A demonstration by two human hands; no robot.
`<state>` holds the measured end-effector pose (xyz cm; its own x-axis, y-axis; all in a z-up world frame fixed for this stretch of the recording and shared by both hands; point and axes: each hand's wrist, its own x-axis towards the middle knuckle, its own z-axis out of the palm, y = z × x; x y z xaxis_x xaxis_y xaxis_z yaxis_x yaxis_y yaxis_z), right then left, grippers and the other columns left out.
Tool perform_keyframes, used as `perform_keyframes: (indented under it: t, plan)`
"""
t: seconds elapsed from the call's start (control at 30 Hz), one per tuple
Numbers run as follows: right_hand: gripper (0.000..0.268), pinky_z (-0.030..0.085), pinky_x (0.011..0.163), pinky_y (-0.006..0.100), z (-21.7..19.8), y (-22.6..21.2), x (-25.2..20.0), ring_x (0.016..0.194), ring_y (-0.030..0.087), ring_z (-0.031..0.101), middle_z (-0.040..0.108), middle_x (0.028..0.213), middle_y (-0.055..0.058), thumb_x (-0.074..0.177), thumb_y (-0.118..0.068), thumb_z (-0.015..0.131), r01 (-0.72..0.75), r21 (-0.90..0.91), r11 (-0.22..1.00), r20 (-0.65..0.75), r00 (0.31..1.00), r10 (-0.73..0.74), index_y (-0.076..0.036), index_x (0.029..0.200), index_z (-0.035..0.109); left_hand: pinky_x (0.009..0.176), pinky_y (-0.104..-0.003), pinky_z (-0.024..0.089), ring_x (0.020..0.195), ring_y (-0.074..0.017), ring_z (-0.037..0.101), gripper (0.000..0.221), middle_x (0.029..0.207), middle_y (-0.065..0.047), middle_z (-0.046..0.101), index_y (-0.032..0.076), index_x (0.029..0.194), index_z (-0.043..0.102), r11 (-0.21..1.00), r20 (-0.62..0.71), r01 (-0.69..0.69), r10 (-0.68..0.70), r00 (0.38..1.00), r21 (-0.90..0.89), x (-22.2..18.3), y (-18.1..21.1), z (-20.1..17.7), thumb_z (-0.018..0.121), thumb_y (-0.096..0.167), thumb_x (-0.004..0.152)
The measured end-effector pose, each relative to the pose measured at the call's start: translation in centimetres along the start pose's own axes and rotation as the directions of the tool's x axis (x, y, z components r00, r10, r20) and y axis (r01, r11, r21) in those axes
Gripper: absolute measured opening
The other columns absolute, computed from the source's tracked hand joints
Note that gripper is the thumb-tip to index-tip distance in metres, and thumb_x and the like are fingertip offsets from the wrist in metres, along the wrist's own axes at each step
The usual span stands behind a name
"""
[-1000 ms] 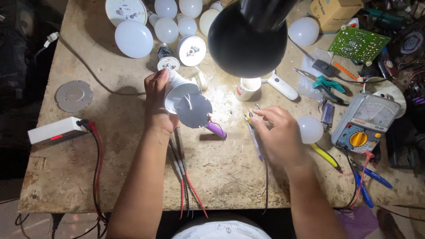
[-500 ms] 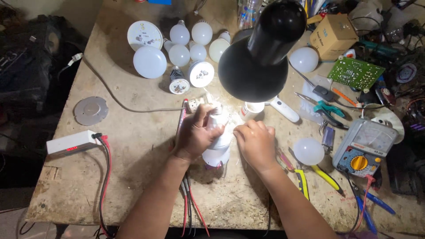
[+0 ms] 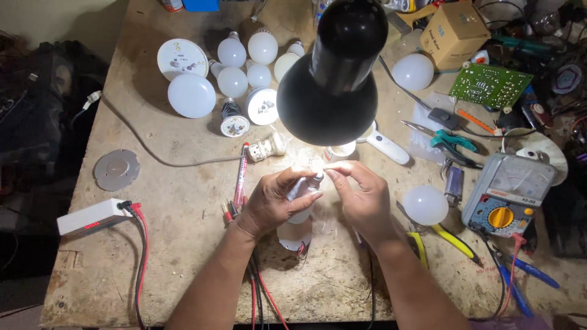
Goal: Disassembling and inspecting an LED bulb for repair on a workbench
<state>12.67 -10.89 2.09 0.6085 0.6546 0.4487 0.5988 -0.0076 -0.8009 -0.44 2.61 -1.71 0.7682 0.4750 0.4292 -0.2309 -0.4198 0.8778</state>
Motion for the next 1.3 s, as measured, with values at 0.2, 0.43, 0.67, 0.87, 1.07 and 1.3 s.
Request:
perform_keyframes:
  t: [0.2, 0.43, 0.67, 0.87, 1.07, 1.3]
  plan:
    - [0.004, 0.058, 0.080, 0.032, -0.4, 0.3, 0.2, 0.076, 0.019, 0.076, 0.076, 0.078, 0.004, 0.093, -0.008, 0.076, 0.048, 0.102, 0.994, 0.044, 0.998, -0.053, -0.010, 0.092, 0.078, 0.063, -0.032, 0.055, 0.071, -0.0118, 0.064, 0.038, 0.083, -0.014, 0.074, 0.012, 0.116, 0.070, 0.998, 0.053, 0.030, -0.027, 0.998, -0.051, -0.2, -0.1, 0.2, 0.085, 0.009, 0.080]
    - [0.005, 0.058, 0.072, 0.038, -1.2, -0.1, 0.9, 0.072, 0.033, 0.074, 0.075, 0.080, 0.012, 0.094, -0.003, 0.074, 0.215, 0.068, 0.974, 0.067, 0.973, -0.219, -0.003, 0.090, 0.076, 0.057, -0.031, 0.051, 0.065, -0.0103, 0.059, 0.036, 0.082, -0.013, 0.075, 0.012, 0.115, 0.070, 0.997, 0.073, 0.022, -0.017, 0.997, -0.067, 0.3, 0.5, 0.1, 0.084, 0.010, 0.082]
    - [0.007, 0.058, 0.071, 0.040, -1.7, -0.3, 0.8, 0.076, 0.035, 0.074, 0.075, 0.084, 0.013, 0.097, -0.003, 0.069, 0.292, 0.018, 0.956, 0.127, 0.948, -0.292, -0.002, 0.097, 0.075, 0.053, -0.032, 0.048, 0.059, -0.0128, 0.057, 0.035, 0.076, -0.015, 0.072, 0.010, 0.114, 0.069, 0.996, 0.076, 0.011, -0.004, 0.997, -0.084, 0.5, 0.8, 0.0, 0.084, 0.009, 0.082]
    - [0.009, 0.059, 0.072, 0.043, -1.9, -0.4, 0.5, 0.083, 0.037, 0.075, 0.077, 0.090, 0.014, 0.096, -0.003, 0.069, 0.314, -0.022, 0.949, 0.161, 0.938, -0.306, -0.002, 0.102, 0.076, 0.051, -0.030, 0.046, 0.058, -0.0119, 0.056, 0.034, 0.070, -0.014, 0.069, 0.011, 0.115, 0.069, 0.996, 0.078, 0.021, -0.014, 0.997, -0.089, 0.4, 0.6, 0.0, 0.083, 0.009, 0.083]
    - [0.013, 0.060, 0.075, 0.042, -1.7, 1.4, -0.6, 0.085, 0.034, 0.076, 0.079, 0.095, 0.012, 0.095, -0.006, 0.070, 0.328, -0.079, 0.941, 0.144, 0.938, -0.315, -0.006, 0.105, 0.079, 0.050, -0.033, 0.047, 0.056, -0.0142, 0.057, 0.036, 0.075, -0.016, 0.072, 0.011, 0.115, 0.068, 0.996, 0.068, 0.035, -0.030, 0.997, -0.087, 0.3, 0.5, 0.2, 0.084, 0.010, 0.083]
    - [0.010, 0.061, 0.075, 0.038, -1.1, 1.0, -0.8, 0.087, 0.031, 0.078, 0.079, 0.092, 0.010, 0.095, -0.007, 0.073, 0.225, -0.088, 0.970, 0.081, 0.973, -0.218, -0.007, 0.102, 0.080, 0.051, -0.033, 0.049, 0.061, -0.0174, 0.063, 0.038, 0.081, -0.017, 0.075, 0.013, 0.116, 0.069, 0.995, 0.071, 0.062, -0.057, 0.996, -0.079, 0.3, 0.2, 0.1, 0.084, 0.011, 0.082]
